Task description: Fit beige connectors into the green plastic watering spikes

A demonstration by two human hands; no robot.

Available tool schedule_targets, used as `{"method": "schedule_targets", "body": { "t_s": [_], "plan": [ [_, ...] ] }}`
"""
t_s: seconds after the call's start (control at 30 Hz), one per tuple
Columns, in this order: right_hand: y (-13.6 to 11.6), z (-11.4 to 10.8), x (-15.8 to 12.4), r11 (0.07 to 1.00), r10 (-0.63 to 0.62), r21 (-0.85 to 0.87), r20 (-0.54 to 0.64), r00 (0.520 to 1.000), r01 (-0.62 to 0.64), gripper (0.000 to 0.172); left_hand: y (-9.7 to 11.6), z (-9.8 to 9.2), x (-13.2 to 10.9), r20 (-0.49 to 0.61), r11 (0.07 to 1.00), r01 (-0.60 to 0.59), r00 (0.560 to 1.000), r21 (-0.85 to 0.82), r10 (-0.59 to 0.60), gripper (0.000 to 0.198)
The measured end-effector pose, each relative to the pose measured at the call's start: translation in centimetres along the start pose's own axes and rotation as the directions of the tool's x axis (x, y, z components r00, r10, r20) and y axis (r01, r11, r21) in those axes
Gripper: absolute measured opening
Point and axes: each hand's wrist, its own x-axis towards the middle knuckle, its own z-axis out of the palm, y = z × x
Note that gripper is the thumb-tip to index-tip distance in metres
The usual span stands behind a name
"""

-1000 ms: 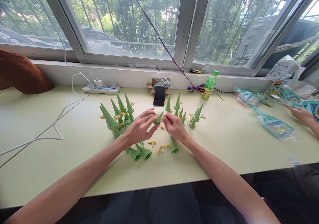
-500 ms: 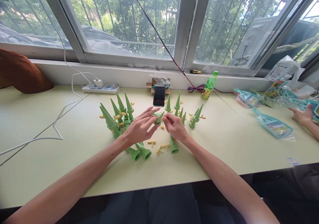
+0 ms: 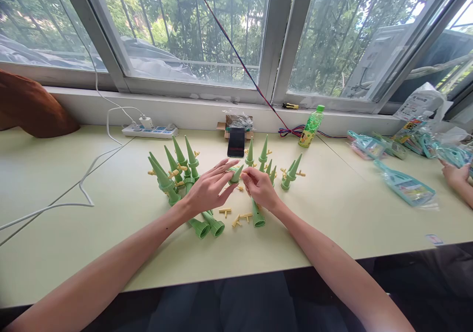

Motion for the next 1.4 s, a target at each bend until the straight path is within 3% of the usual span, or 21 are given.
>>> {"method": "schedule_targets", "body": {
  "t_s": [0.73,1.13,1.4],
  "plan": [
    [0.1,-0.1,0.0,1.0,0.011,-0.027,-0.007,1.0,-0.012,0.032,-0.4,0.6,-0.9,0.02,0.984,0.138,0.99,-0.117,-0.136,0.009],
    [-0.3,-0.2,0.0,0.992,-0.027,-0.127,-0.005,1.0,0.026,0.039,-0.8,0.9,-1.0,0.008,0.989,0.091,0.996,-0.121,-0.091,0.025],
    [-0.4,0.1,0.1,0.994,-0.028,-0.104,-0.026,0.999,0.025,0.039,-1.0,0.7,-1.1,0.028,0.996,0.08,0.997,-0.047,-0.079,0.035]
  ]
}}
